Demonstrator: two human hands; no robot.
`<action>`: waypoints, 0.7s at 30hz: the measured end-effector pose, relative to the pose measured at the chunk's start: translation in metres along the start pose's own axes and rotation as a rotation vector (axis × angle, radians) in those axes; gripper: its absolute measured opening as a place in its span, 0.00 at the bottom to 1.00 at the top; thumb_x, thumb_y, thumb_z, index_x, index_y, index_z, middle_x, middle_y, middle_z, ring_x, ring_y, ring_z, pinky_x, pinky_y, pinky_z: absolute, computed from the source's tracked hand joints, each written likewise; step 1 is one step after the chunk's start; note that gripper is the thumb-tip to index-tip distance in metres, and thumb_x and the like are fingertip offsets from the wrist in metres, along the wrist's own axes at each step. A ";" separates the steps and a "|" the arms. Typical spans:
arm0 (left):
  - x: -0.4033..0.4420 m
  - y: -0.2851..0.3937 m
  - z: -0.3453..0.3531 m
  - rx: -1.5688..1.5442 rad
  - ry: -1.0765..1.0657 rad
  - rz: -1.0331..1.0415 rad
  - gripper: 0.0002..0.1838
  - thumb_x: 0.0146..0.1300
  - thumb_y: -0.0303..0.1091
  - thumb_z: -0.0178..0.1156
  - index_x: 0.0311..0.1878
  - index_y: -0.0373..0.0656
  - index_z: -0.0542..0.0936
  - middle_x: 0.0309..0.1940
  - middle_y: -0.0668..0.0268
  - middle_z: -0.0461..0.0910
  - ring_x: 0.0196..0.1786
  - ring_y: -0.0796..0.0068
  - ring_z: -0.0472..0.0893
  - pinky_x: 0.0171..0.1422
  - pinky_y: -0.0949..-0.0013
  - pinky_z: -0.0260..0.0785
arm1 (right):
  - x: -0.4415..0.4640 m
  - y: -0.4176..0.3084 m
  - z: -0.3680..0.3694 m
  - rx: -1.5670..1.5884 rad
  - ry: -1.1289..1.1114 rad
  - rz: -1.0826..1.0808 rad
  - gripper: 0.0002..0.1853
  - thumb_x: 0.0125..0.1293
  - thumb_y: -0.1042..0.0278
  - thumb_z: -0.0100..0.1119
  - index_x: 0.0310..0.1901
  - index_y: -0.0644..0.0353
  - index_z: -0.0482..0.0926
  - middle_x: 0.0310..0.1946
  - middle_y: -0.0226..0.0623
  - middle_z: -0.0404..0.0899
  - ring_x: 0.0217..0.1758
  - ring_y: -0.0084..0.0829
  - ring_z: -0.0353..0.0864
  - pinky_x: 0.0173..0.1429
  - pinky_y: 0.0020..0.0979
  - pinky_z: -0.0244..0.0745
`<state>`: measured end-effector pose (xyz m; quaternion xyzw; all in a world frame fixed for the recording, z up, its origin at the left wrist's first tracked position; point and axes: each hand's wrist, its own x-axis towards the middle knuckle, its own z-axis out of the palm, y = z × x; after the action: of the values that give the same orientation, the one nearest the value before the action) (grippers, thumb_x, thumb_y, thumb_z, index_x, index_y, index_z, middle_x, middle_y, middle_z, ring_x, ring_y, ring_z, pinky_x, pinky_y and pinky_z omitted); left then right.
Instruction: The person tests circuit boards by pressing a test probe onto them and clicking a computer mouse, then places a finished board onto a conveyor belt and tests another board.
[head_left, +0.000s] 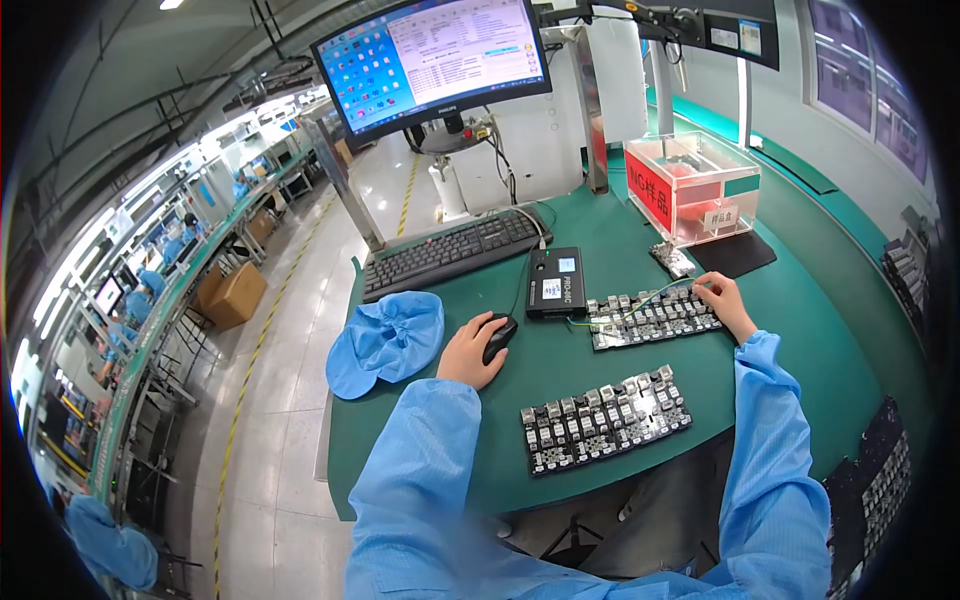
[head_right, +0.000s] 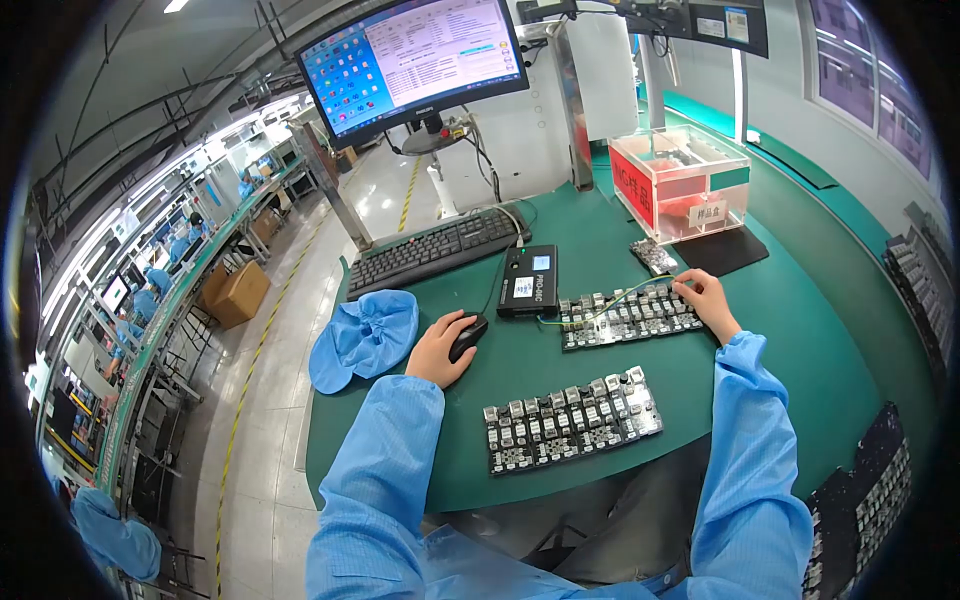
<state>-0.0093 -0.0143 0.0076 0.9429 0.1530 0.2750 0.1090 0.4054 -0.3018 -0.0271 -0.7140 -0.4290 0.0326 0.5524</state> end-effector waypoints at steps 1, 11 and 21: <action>0.000 0.000 0.000 -0.013 -0.020 -0.001 0.28 0.60 0.38 0.65 0.65 0.52 0.73 0.65 0.60 0.70 0.62 0.52 0.75 0.67 0.58 0.69 | -0.001 -0.001 0.000 -0.012 -0.001 0.007 0.08 0.63 0.68 0.68 0.39 0.62 0.84 0.29 0.26 0.79 0.27 0.16 0.70 0.32 0.22 0.65; 0.000 -0.005 0.003 -0.025 0.000 0.007 0.28 0.60 0.38 0.66 0.65 0.53 0.73 0.64 0.59 0.70 0.61 0.52 0.74 0.66 0.57 0.69 | 0.000 0.001 -0.001 0.000 -0.005 0.077 0.08 0.63 0.67 0.68 0.40 0.61 0.84 0.27 0.25 0.79 0.27 0.14 0.69 0.31 0.22 0.64; 0.000 -0.002 0.001 -0.038 -0.032 -0.011 0.28 0.61 0.37 0.65 0.65 0.51 0.73 0.66 0.57 0.69 0.63 0.50 0.73 0.68 0.56 0.67 | 0.002 0.011 0.000 0.017 0.000 0.041 0.09 0.64 0.65 0.68 0.41 0.60 0.84 0.27 0.24 0.79 0.27 0.14 0.68 0.31 0.21 0.64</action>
<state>-0.0092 -0.0125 0.0064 0.9441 0.1513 0.2621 0.1310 0.4127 -0.3005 -0.0353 -0.7179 -0.4140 0.0475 0.5577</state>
